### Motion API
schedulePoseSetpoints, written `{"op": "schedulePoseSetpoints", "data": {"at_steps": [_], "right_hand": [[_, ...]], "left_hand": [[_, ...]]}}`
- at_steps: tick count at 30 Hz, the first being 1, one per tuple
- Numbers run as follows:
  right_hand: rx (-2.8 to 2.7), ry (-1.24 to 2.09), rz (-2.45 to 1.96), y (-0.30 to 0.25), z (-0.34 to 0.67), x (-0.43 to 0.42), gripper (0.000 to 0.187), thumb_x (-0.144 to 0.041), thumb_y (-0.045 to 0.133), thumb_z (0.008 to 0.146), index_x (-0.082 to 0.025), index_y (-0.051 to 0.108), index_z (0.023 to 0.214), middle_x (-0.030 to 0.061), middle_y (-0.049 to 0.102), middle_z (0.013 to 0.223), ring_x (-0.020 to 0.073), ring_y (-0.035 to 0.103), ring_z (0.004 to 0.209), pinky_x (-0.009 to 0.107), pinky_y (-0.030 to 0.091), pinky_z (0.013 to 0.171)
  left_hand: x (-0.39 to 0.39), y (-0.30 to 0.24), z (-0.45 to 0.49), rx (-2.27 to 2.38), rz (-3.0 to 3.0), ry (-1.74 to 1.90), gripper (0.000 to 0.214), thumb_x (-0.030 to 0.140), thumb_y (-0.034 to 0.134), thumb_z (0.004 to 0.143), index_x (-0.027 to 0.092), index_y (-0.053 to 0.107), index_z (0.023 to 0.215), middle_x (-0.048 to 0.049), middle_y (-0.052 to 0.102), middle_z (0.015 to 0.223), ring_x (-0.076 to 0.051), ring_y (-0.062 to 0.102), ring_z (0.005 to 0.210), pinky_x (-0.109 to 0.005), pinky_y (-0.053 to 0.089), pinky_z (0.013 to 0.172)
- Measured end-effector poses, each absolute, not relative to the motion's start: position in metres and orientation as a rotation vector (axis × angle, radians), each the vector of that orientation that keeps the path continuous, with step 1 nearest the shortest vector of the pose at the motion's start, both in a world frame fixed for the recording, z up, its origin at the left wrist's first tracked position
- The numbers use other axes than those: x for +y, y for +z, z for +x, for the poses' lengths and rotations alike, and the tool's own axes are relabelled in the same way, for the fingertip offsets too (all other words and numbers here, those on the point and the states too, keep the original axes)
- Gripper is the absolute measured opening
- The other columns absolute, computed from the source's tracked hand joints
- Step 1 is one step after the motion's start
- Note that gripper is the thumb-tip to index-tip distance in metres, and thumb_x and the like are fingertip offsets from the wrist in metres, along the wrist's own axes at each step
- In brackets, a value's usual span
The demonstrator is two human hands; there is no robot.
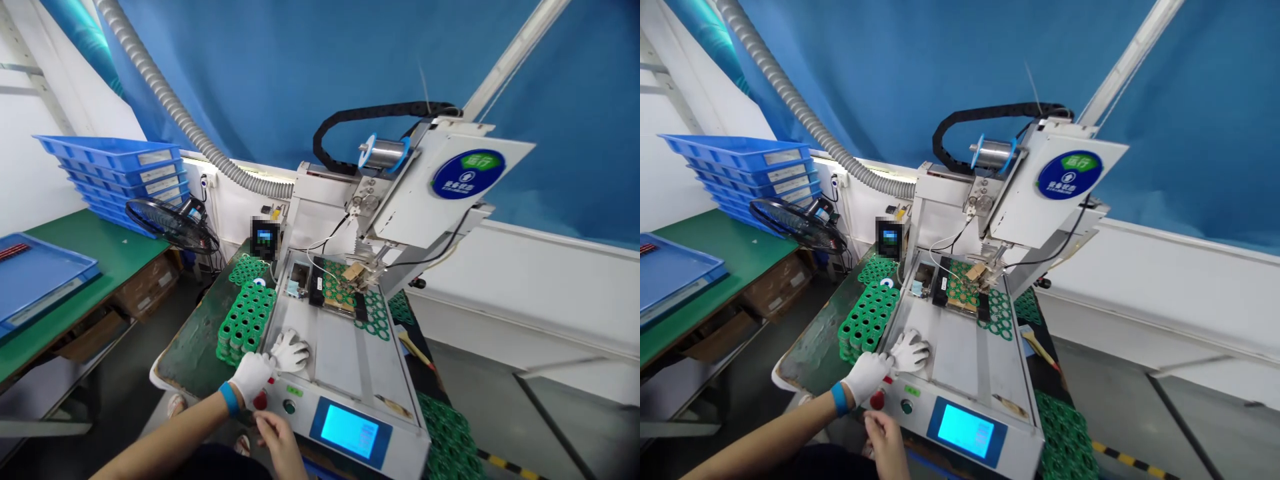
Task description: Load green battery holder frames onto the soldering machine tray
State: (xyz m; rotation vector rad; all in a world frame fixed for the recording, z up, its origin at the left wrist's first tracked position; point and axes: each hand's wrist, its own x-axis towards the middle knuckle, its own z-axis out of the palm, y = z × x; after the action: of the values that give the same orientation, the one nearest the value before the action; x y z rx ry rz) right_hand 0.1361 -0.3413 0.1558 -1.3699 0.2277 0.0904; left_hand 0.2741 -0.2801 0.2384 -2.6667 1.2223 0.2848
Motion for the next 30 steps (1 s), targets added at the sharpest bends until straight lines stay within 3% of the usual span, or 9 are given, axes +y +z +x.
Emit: {"op": "schedulePoseSetpoints", "data": {"at_steps": [3, 7, 9, 11, 14, 18, 21, 25, 30], "right_hand": [[0.217, -0.015, -1.377, 0.176, 0.136, -0.343, 0.073, -0.076, 0.048, 0.084, -0.009, 0.061, 0.11, 0.0163, 0.058, 0.108, 0.0315, 0.053, 0.101, 0.038, 0.045, 0.083], [0.254, -0.453, -1.589, 0.211, 0.135, -0.34, 0.034, -0.043, 0.044, 0.097, -0.022, 0.047, 0.124, 0.0072, 0.042, 0.129, 0.0243, 0.04, 0.117, 0.036, 0.036, 0.095], [0.208, -0.592, -1.745, 0.227, 0.136, -0.34, 0.03, -0.027, 0.043, 0.095, -0.028, 0.043, 0.125, 0.0027, 0.038, 0.129, 0.0221, 0.034, 0.12, 0.035, 0.032, 0.097], [0.137, -0.572, -1.803, 0.239, 0.138, -0.342, 0.034, -0.018, 0.041, 0.087, -0.028, 0.046, 0.12, 0.0031, 0.04, 0.122, 0.0221, 0.038, 0.114, 0.034, 0.034, 0.093], [0.124, -0.344, -1.746, 0.254, 0.143, -0.349, 0.031, -0.017, 0.046, 0.079, -0.022, 0.052, 0.109, 0.0047, 0.049, 0.102, 0.0227, 0.046, 0.093, 0.031, 0.038, 0.081], [0.088, -0.27, -1.436, 0.271, 0.15, -0.359, 0.016, -0.034, 0.051, 0.091, -0.019, 0.046, 0.093, -0.0005, 0.04, 0.072, 0.0164, 0.041, 0.062, 0.024, 0.039, 0.056], [0.149, -0.377, -1.244, 0.283, 0.155, -0.363, 0.026, -0.039, 0.057, 0.093, -0.019, 0.041, 0.086, -0.0019, 0.036, 0.072, 0.0134, 0.043, 0.058, 0.019, 0.042, 0.051], [0.141, -0.564, -1.387, 0.291, 0.158, -0.361, 0.024, -0.034, 0.054, 0.095, -0.018, 0.043, 0.081, -0.0018, 0.038, 0.067, 0.0125, 0.042, 0.053, 0.018, 0.04, 0.047], [-0.127, -0.75, -1.867, 0.286, 0.157, -0.359, 0.011, -0.018, 0.045, 0.098, -0.018, 0.055, 0.093, 0.0016, 0.053, 0.076, 0.0155, 0.052, 0.068, 0.023, 0.04, 0.064]], "left_hand": [[-0.275, 0.256, 0.273, 1.253, -2.783, 0.448, 0.027, 0.013, 0.042, 0.083, 0.012, 0.059, 0.103, -0.0122, 0.06, 0.094, -0.032, 0.059, 0.086, -0.045, 0.045, 0.071], [-0.257, 0.29, 0.255, 1.334, -2.982, 0.426, 0.026, 0.018, 0.048, 0.08, 0.016, 0.058, 0.104, -0.0064, 0.06, 0.097, -0.026, 0.057, 0.089, -0.037, 0.043, 0.077], [-0.248, 0.304, 0.244, 1.402, -3.092, 0.459, 0.02, 0.019, 0.045, 0.083, 0.016, 0.058, 0.098, -0.0043, 0.059, 0.094, -0.02, 0.056, 0.086, -0.031, 0.041, 0.076], [-0.241, 0.314, 0.236, 1.464, -3.188, 0.529, 0.017, 0.021, 0.042, 0.087, 0.017, 0.057, 0.094, -0.0025, 0.059, 0.091, -0.016, 0.055, 0.084, -0.026, 0.039, 0.074], [-0.234, 0.326, 0.232, 1.441, -3.352, 0.695, 0.014, 0.022, 0.047, 0.085, 0.018, 0.058, 0.092, 0.0009, 0.06, 0.089, -0.012, 0.055, 0.082, -0.021, 0.037, 0.073], [-0.228, 0.341, 0.232, 1.287, -3.521, 0.684, 0.012, 0.021, 0.055, 0.081, 0.018, 0.057, 0.092, 0.0023, 0.06, 0.086, -0.01, 0.055, 0.078, -0.018, 0.036, 0.069], [-0.226, 0.355, 0.23, 1.116, -3.44, 0.344, 0.019, 0.036, 0.059, 0.082, 0.019, 0.058, 0.09, 0.0012, 0.061, 0.084, -0.015, 0.057, 0.078, -0.023, 0.034, 0.066], [-0.222, 0.365, 0.223, 0.856, -3.224, 0.336, 0.012, 0.029, 0.055, 0.083, 0.019, 0.059, 0.086, -0.0016, 0.061, 0.082, -0.021, 0.059, 0.079, -0.029, 0.03, 0.064], [-0.212, 0.359, 0.213, 0.789, -3.49, 0.407, 0.014, 0.025, 0.049, 0.086, 0.019, 0.059, 0.093, -0.0005, 0.063, 0.088, -0.017, 0.059, 0.082, -0.026, 0.036, 0.069]]}}
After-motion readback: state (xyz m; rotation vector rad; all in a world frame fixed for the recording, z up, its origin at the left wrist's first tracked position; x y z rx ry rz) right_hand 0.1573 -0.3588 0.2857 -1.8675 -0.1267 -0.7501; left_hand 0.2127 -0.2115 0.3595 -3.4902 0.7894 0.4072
